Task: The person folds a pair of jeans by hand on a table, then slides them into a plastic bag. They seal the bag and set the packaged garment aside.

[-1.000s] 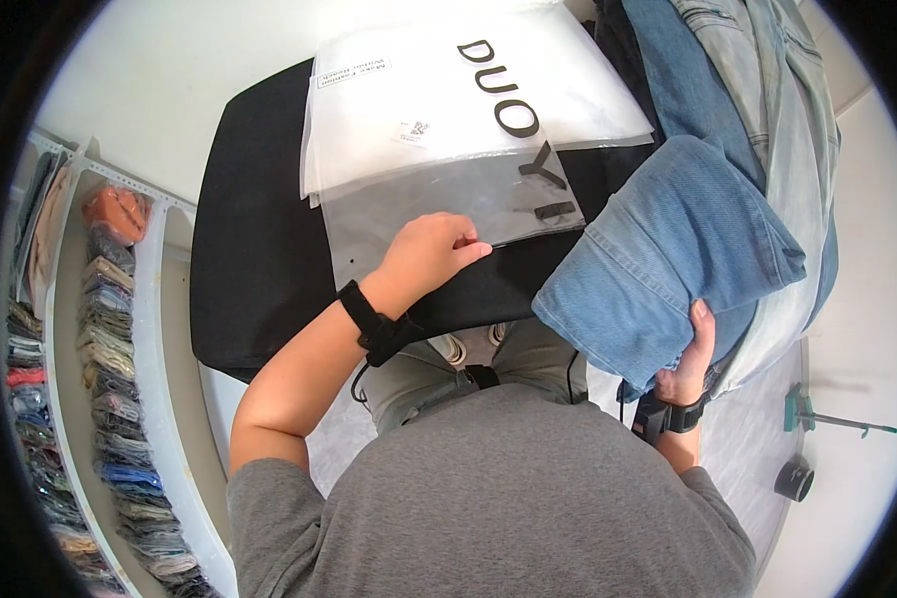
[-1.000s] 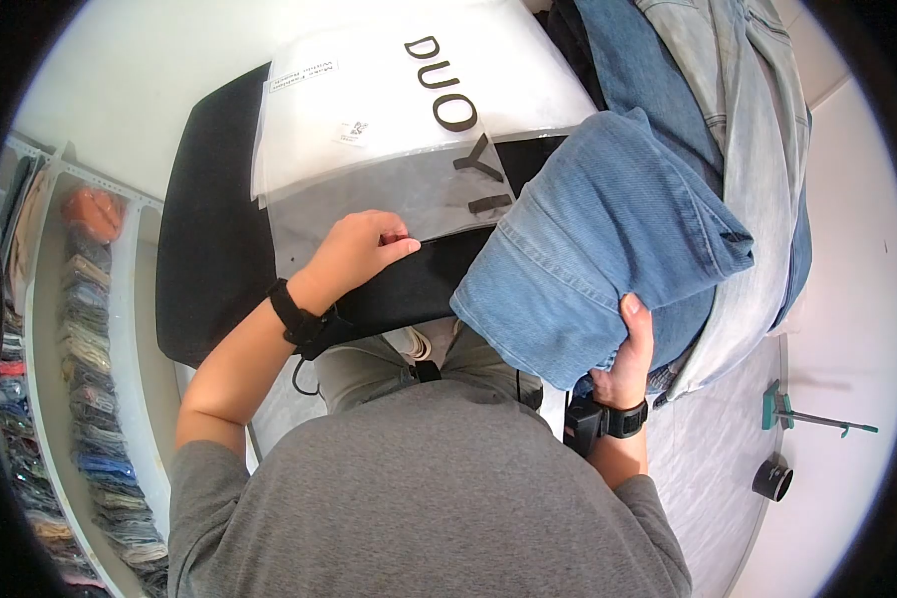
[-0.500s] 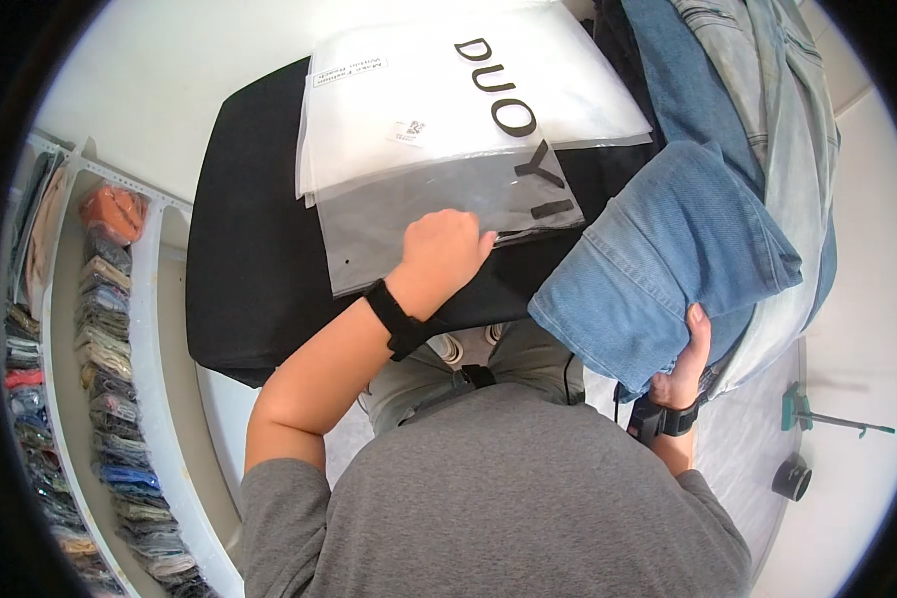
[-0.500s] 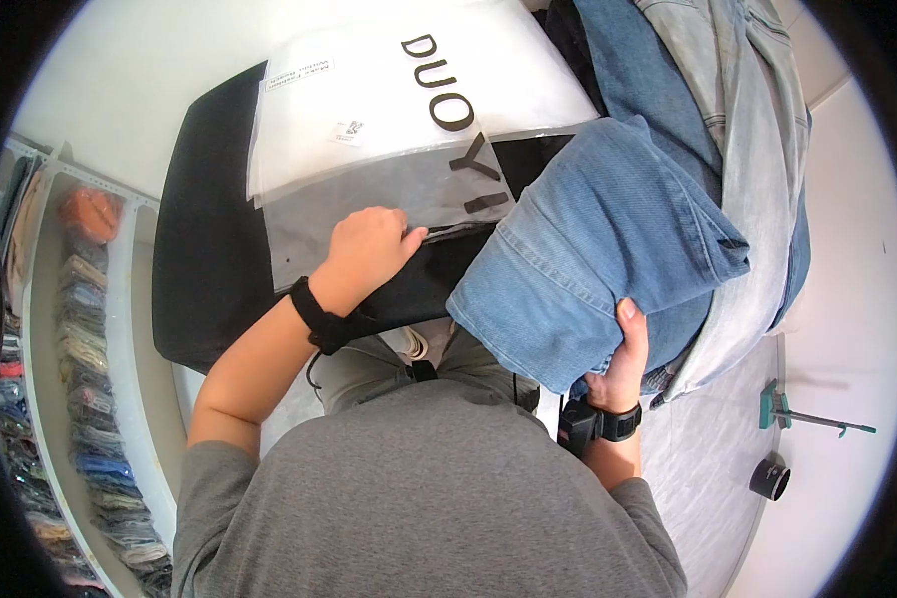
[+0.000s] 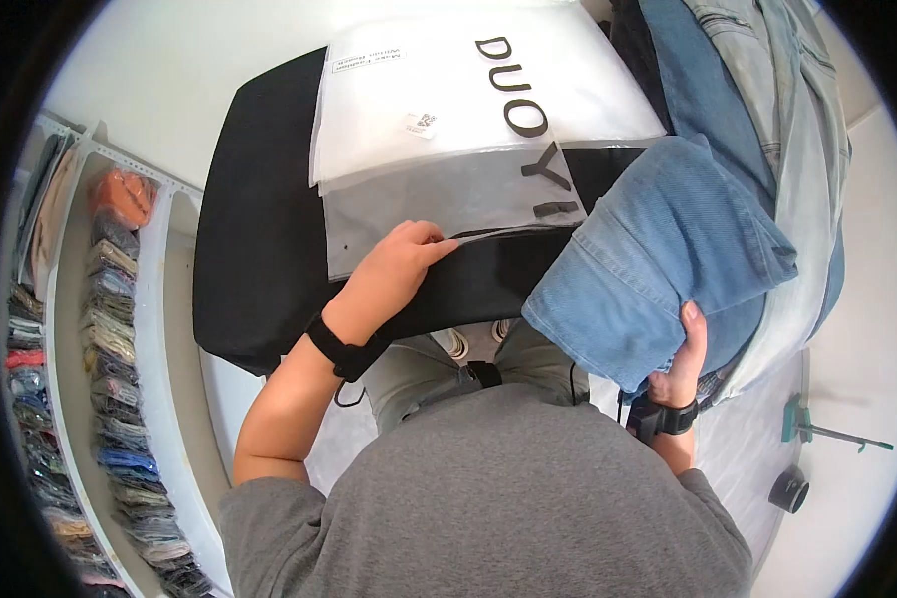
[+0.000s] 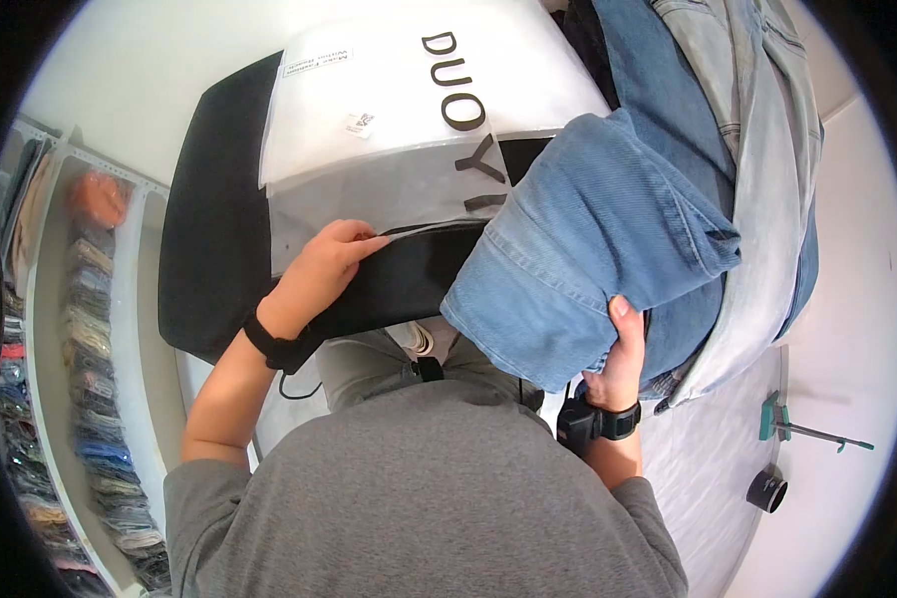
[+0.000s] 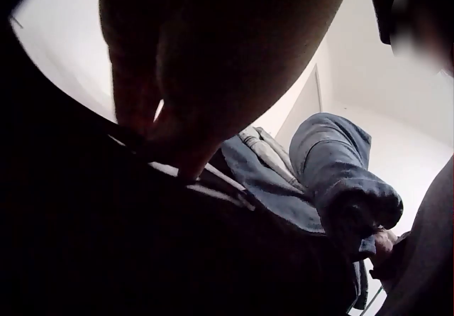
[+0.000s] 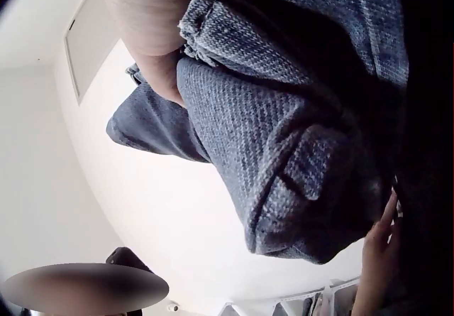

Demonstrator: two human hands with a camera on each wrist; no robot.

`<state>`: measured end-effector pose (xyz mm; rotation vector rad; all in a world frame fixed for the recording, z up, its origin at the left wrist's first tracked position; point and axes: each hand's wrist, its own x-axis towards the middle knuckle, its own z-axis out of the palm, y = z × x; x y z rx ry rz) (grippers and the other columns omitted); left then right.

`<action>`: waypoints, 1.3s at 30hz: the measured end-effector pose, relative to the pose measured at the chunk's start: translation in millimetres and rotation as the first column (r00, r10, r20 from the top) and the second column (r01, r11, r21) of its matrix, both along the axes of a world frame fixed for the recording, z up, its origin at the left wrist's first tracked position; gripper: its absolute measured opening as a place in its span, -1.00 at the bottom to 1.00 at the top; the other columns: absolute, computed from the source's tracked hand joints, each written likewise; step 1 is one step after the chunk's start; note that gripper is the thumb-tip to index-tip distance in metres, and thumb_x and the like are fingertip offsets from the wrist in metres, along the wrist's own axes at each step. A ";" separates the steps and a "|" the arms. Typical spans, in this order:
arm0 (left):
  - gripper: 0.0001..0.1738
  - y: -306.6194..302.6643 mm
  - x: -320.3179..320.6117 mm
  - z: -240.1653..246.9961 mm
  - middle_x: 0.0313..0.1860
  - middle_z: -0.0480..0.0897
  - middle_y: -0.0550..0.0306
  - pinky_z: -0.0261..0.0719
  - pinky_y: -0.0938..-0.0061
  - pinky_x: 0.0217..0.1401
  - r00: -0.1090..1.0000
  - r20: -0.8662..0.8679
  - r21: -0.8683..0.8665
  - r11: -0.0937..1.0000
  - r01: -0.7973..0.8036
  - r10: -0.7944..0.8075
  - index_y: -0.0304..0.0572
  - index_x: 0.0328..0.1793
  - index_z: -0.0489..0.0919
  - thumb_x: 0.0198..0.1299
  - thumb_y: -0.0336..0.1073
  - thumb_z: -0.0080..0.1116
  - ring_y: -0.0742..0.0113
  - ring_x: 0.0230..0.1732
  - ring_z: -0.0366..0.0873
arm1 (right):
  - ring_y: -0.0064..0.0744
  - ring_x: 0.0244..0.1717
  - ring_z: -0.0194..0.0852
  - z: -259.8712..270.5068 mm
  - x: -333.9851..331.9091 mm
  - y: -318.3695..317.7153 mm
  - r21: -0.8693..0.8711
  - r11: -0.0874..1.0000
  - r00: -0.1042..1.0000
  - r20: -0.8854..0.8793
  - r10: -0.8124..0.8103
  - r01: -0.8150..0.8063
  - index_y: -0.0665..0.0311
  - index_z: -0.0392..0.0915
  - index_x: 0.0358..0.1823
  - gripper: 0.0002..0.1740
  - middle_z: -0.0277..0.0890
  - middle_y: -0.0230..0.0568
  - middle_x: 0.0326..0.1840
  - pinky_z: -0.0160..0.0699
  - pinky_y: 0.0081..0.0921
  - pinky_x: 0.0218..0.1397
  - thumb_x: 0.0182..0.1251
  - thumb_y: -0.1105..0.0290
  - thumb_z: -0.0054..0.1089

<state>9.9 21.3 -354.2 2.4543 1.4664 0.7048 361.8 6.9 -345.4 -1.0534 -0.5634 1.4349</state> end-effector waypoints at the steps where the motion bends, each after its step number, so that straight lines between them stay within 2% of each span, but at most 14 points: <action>1: -0.52 0.0 1.5 1.3 -0.08 0.52 -0.04 0.51 0.28 0.04 0.998 -0.058 -0.008 1.000 -0.002 0.002 -0.05 0.09 0.61 0.01 -0.59 0.06 -0.03 -0.04 0.49 | -0.15 0.28 0.31 0.1 -0.1 0.0 0.012 1.000 1.000 -0.009 0.017 -0.017 0.36 0.17 0.37 -0.22 0.30 -0.06 0.32 0.25 -0.27 0.35 0.18 0.15 0.19; 2: -0.52 -3.5 1.7 3.2 -0.08 0.52 -0.04 0.51 0.28 0.04 0.998 -0.055 -0.006 1.000 -0.003 0.003 -0.05 0.09 0.61 0.01 -0.59 0.06 -0.03 -0.04 0.49 | -0.16 0.29 0.31 0.4 -0.7 -0.3 0.023 0.999 0.999 -0.018 0.033 -0.033 0.36 0.16 0.38 -0.22 0.29 -0.06 0.33 0.25 -0.28 0.35 0.17 0.16 0.19; 4: -0.48 -13.7 5.9 18.1 -0.04 0.50 -0.06 0.51 0.28 0.07 0.929 -0.343 0.010 0.989 -0.145 0.140 0.01 0.16 0.59 0.06 -0.60 0.00 -0.03 -0.01 0.47 | -0.16 0.30 0.29 0.7 -0.8 -1.2 0.041 0.998 0.999 -0.004 0.054 -0.054 0.35 0.15 0.38 -0.21 0.28 -0.06 0.34 0.23 -0.29 0.36 0.16 0.16 0.20; 7: -0.44 -13.7 -0.2 17.6 -0.01 0.48 -0.09 0.49 0.25 0.11 0.919 -0.359 -0.041 0.981 -0.189 0.162 0.02 0.21 0.55 0.08 -0.62 -0.06 -0.03 0.05 0.45 | -0.17 0.32 0.26 0.1 0.4 -1.9 0.062 0.995 0.997 0.006 0.082 -0.082 0.35 0.14 0.39 -0.19 0.26 -0.07 0.35 0.21 -0.30 0.37 0.14 0.17 0.21; 11: -0.33 -9.0 -21.3 4.1 0.08 0.45 -0.13 0.47 0.24 0.13 0.973 -0.218 -0.135 0.986 -0.100 0.069 0.08 0.30 0.48 0.03 -0.66 -0.07 -0.01 0.11 0.43 | -0.19 0.34 0.22 7.8 -6.1 -1.8 0.077 0.991 0.993 0.058 0.105 -0.110 0.37 0.13 0.39 -0.16 0.24 -0.07 0.37 0.18 -0.32 0.38 0.11 0.16 0.23; 13: -0.26 -12.0 -22.3 6.9 0.16 0.43 -0.17 0.47 0.24 0.14 0.990 -0.010 -0.022 0.990 -0.141 0.141 0.05 0.36 0.41 0.00 -0.71 -0.08 -0.02 0.11 0.45 | -0.15 0.27 0.31 4.0 -5.6 0.9 0.103 0.988 0.992 0.056 0.109 -0.114 0.40 0.18 0.34 -0.20 0.32 -0.03 0.29 0.26 -0.30 0.34 0.13 0.15 0.22; 17: -0.23 -16.4 -17.1 21.4 0.17 0.44 -0.20 0.47 0.25 0.14 0.973 -0.048 0.110 0.969 -0.221 0.227 -0.01 0.40 0.35 -0.01 -0.73 -0.09 -0.03 0.04 0.49 | -0.13 0.19 0.40 3.0 -7.5 0.8 0.113 0.983 0.989 0.036 0.142 -0.145 0.42 0.23 0.29 -0.25 0.40 -0.01 0.21 0.34 -0.29 0.30 0.14 0.15 0.21; 19: -0.26 -16.7 -27.2 23.4 0.18 0.43 -0.22 0.47 0.25 0.13 0.986 -0.121 -0.051 0.991 -0.120 0.113 -0.06 0.39 0.35 0.00 -0.72 -0.07 -0.04 -0.02 0.51 | -0.17 0.25 0.33 3.9 -9.5 0.4 0.085 0.982 0.985 0.037 0.167 -0.169 0.41 0.18 0.34 -0.20 0.33 -0.03 0.27 0.28 -0.31 0.32 0.11 0.16 0.22; 23: -0.25 -13.7 -56.3 -11.5 0.24 0.39 -0.20 0.46 0.26 0.11 0.981 -0.192 0.033 0.999 -0.024 0.029 -0.05 0.39 0.35 0.00 -0.72 -0.08 -0.03 -0.04 0.51 | -0.23 0.30 0.27 6.6 -10.2 -1.6 0.045 0.985 0.986 0.041 0.163 -0.164 0.41 0.15 0.37 -0.17 0.30 -0.07 0.31 0.22 -0.34 0.35 0.08 0.21 0.23; 26: -0.33 -19.8 -38.5 4.5 0.16 0.49 -0.07 0.46 0.22 0.14 0.968 -0.086 -0.080 0.967 -0.243 0.236 -0.15 0.32 0.42 -0.01 -0.69 -0.06 -0.05 0.01 0.46 | -0.24 0.29 0.28 6.6 -10.3 -1.1 0.072 0.984 0.986 0.053 0.157 -0.161 0.41 0.17 0.35 -0.20 0.32 -0.08 0.29 0.22 -0.35 0.34 0.08 0.24 0.21; 29: -0.43 -19.2 -21.0 17.7 0.03 0.58 0.00 0.49 0.25 0.08 0.952 0.025 0.202 0.931 -0.304 0.305 -0.21 0.20 0.52 0.00 -0.67 -0.05 -0.01 -0.05 0.49 | -0.25 0.26 0.30 8.4 -7.4 0.0 0.040 0.975 0.975 0.049 0.215 -0.217 0.41 0.22 0.32 -0.23 0.36 -0.10 0.25 0.21 -0.38 0.34 0.06 0.26 0.21; 33: -0.39 -9.3 -44.6 15.8 0.07 0.56 -0.02 0.48 0.29 0.11 0.990 -0.087 0.126 0.987 -0.103 0.115 -0.25 0.25 0.47 -0.01 -0.72 -0.09 -0.03 0.03 0.47 | -0.30 0.19 0.37 26.8 -27.2 2.5 0.072 0.980 0.976 0.131 0.176 -0.187 0.40 0.26 0.28 -0.28 0.41 -0.12 0.19 0.27 -0.41 0.28 0.06 0.31 0.23; 35: -0.36 -8.2 -44.6 20.9 0.13 0.53 -0.03 0.48 0.27 0.12 0.987 -0.160 0.087 0.996 -0.021 0.035 -0.25 0.27 0.44 -0.03 -0.73 -0.12 -0.03 0.06 0.45 | -0.38 0.09 0.43 39.1 -37.4 8.7 0.121 0.940 0.929 0.238 0.284 -0.318 0.41 0.30 0.24 -0.33 0.47 -0.18 0.11 0.34 -0.47 0.20 0.05 0.42 0.27; 39: -0.22 -11.2 -11.7 67.9 0.16 0.53 -0.01 0.51 0.27 0.04 0.953 -0.241 0.067 0.983 -0.171 0.182 -0.16 0.38 0.32 -0.09 -0.73 -0.08 -0.02 -0.04 0.48 | -0.46 0.05 0.44 51.0 -58.3 23.6 0.116 0.837 0.791 0.418 0.447 -0.535 0.43 0.31 0.22 -0.34 0.49 -0.22 0.08 0.38 -0.51 0.16 0.02 0.50 0.31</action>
